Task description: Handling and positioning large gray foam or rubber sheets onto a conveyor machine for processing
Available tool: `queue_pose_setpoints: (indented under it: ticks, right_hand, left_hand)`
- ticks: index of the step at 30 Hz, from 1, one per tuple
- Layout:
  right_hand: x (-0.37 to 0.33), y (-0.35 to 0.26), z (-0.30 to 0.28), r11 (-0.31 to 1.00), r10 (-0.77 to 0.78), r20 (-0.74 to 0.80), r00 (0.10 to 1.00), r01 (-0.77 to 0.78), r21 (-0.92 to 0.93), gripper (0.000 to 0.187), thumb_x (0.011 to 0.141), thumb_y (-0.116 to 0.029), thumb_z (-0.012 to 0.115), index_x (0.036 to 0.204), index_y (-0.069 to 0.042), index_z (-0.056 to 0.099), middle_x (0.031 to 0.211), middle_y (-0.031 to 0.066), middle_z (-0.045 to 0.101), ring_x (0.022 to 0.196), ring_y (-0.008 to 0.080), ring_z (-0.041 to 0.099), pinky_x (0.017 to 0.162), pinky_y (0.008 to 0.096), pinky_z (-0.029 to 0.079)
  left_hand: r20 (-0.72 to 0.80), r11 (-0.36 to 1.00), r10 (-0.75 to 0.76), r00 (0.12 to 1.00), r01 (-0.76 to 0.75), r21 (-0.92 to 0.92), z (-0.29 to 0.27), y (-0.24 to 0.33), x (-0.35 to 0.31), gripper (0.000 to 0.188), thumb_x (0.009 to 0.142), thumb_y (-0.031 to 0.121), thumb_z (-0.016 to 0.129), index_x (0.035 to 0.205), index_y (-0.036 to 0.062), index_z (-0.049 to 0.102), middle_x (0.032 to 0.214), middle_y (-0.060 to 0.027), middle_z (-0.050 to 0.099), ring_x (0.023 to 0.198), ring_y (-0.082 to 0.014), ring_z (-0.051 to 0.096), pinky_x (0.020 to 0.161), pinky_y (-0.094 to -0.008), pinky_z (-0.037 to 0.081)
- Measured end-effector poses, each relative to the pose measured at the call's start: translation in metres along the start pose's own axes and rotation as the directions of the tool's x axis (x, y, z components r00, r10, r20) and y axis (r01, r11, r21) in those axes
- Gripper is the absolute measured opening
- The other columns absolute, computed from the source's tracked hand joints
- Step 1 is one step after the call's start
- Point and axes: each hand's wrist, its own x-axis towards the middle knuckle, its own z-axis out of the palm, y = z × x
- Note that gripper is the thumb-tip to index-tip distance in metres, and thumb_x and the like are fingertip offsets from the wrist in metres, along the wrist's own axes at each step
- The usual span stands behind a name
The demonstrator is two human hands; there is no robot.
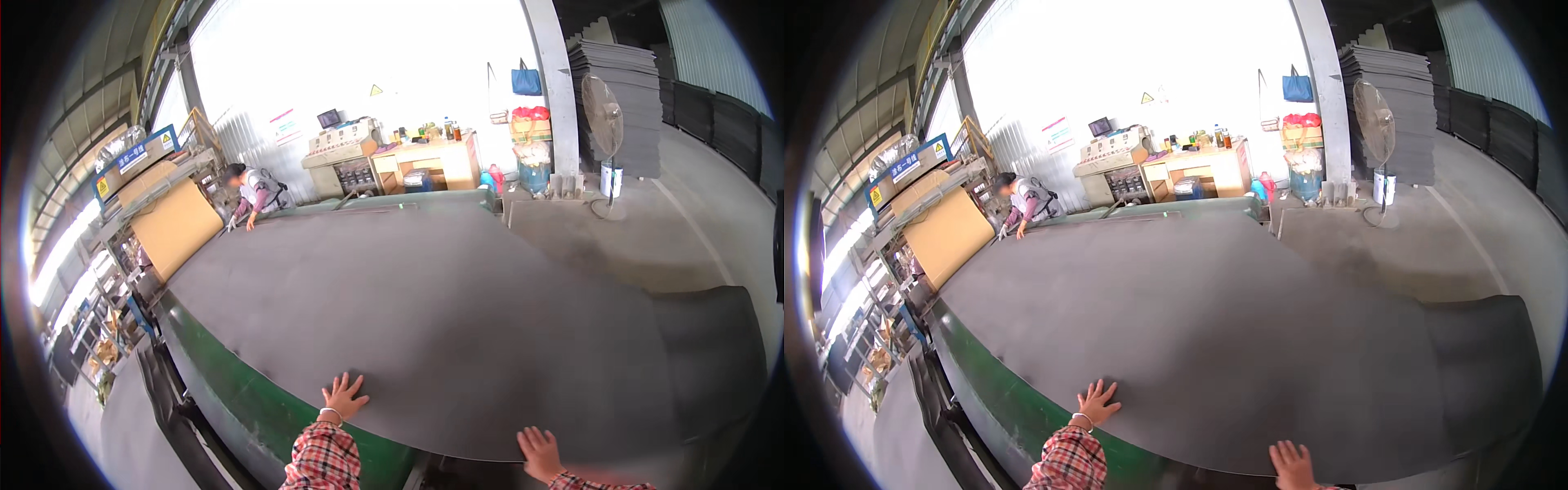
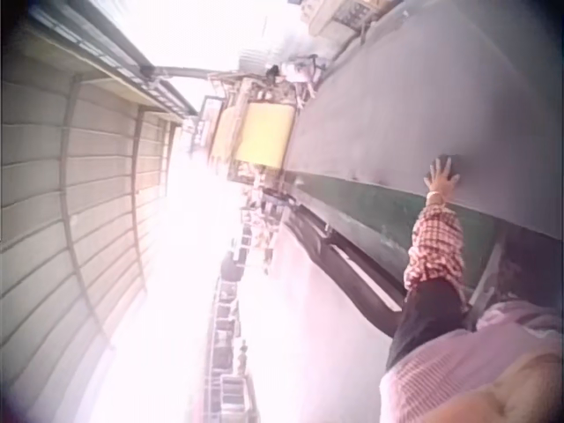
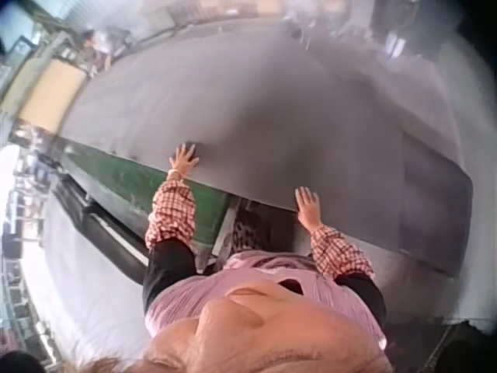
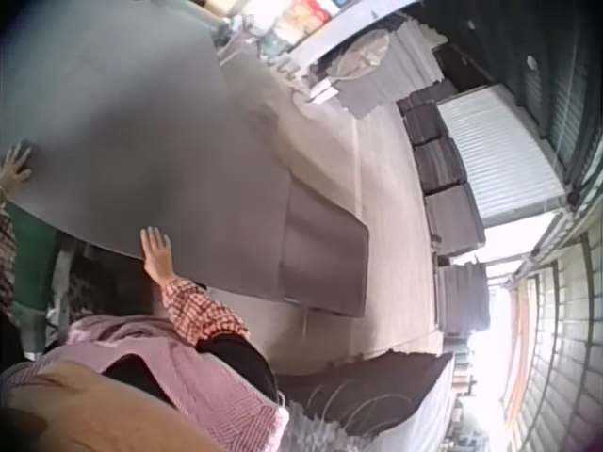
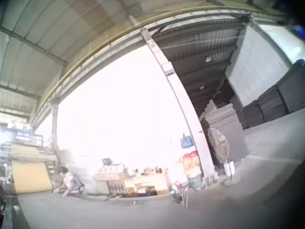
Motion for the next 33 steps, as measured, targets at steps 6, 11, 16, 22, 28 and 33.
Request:
queue_pose_setpoints:
  ticks: [6, 11, 16, 22, 28, 33]
  right_hand:
    - [-0.046, 0.058, 0.043, 0.994, 0.055, -0.005, 0.998, -0.055, -0.090, 0.052, 0.068, -0.015, 0.065, 0.117, -0.005, 0.050, 0.116, 0.0157, 0.053, 0.112, 0.0294, 0.048, 0.092, 0.0508, 0.032]
    - [-0.023, 0.041, 0.051, 0.995, -0.046, 0.025, 0.999, 0.043, 0.093, 0.045, 0.078, -0.025, 0.061, 0.118, -0.007, 0.050, 0.118, 0.0159, 0.052, 0.115, 0.0288, 0.047, 0.092, 0.0509, 0.032]
    - [-0.040, 0.023, 0.092, 0.986, 0.014, 0.231, 0.973, -0.052, 0.160, 0.057, 0.078, -0.032, 0.061, 0.125, -0.007, 0.043, 0.126, 0.0173, 0.045, 0.117, 0.0298, 0.044, 0.095, 0.0492, 0.030]
    - [-0.062, 0.012, 0.096, 0.944, 0.139, 0.206, 0.969, -0.192, 0.268, 0.060, 0.074, -0.030, 0.065, 0.124, -0.004, 0.044, 0.124, 0.0211, 0.045, 0.116, 0.0345, 0.043, 0.093, 0.0470, 0.034]
    - [-0.097, 0.049, 0.107, 0.944, 0.266, 0.126, 0.956, -0.285, 0.165, 0.059, 0.071, -0.025, 0.066, 0.121, -0.002, 0.044, 0.121, 0.0214, 0.046, 0.111, 0.0355, 0.046, 0.088, 0.0433, 0.039]
    - [-0.103, 0.083, 0.106, 0.811, 0.540, 0.128, 0.832, -0.555, 0.185, 0.061, 0.075, -0.024, 0.064, 0.126, -0.001, 0.040, 0.125, 0.0228, 0.044, 0.112, 0.0360, 0.045, 0.091, 0.0423, 0.039]
  left_hand:
    - [-0.153, 0.982, -0.189, 0.970, 0.191, -0.002, 0.006, 0.040, -0.011, 0.062, 0.084, 0.051, 0.046, 0.137, 0.0259, 0.029, 0.146, -0.0119, 0.015, 0.134, -0.0370, 0.010, 0.101, -0.0647, 0.008]
    - [-0.205, 0.993, -0.107, 0.973, 0.114, 0.019, 0.025, 0.096, -0.046, 0.070, 0.081, 0.062, 0.041, 0.139, 0.0260, 0.027, 0.146, -0.0124, 0.017, 0.135, -0.0364, 0.009, 0.101, -0.0647, 0.002]
    - [-0.128, 0.975, -0.224, 0.966, 0.220, -0.040, 0.009, 0.050, -0.028, 0.071, 0.081, 0.064, 0.039, 0.139, 0.0271, 0.025, 0.147, -0.0110, 0.016, 0.136, -0.0340, 0.008, 0.101, -0.0641, 0.000]
    - [-0.087, 0.893, -0.450, 0.889, 0.446, -0.063, -0.016, -0.017, -0.026, 0.066, 0.083, 0.056, 0.041, 0.140, 0.0281, 0.023, 0.148, -0.0083, 0.014, 0.136, -0.0335, 0.009, 0.100, -0.0653, 0.002]
    - [-0.339, 0.933, -0.328, 0.882, 0.358, 0.028, -0.007, 0.021, -0.009, 0.064, 0.085, 0.049, 0.044, 0.140, 0.0218, 0.026, 0.146, -0.0094, 0.019, 0.135, -0.0324, 0.013, 0.104, -0.0605, 0.006]
    - [-0.239, 0.950, -0.143, 0.961, 0.201, 0.240, 0.020, 0.053, -0.041, 0.061, 0.086, 0.046, 0.047, 0.139, 0.0208, 0.028, 0.146, -0.0072, 0.022, 0.134, -0.0293, 0.017, 0.102, -0.0598, 0.012]
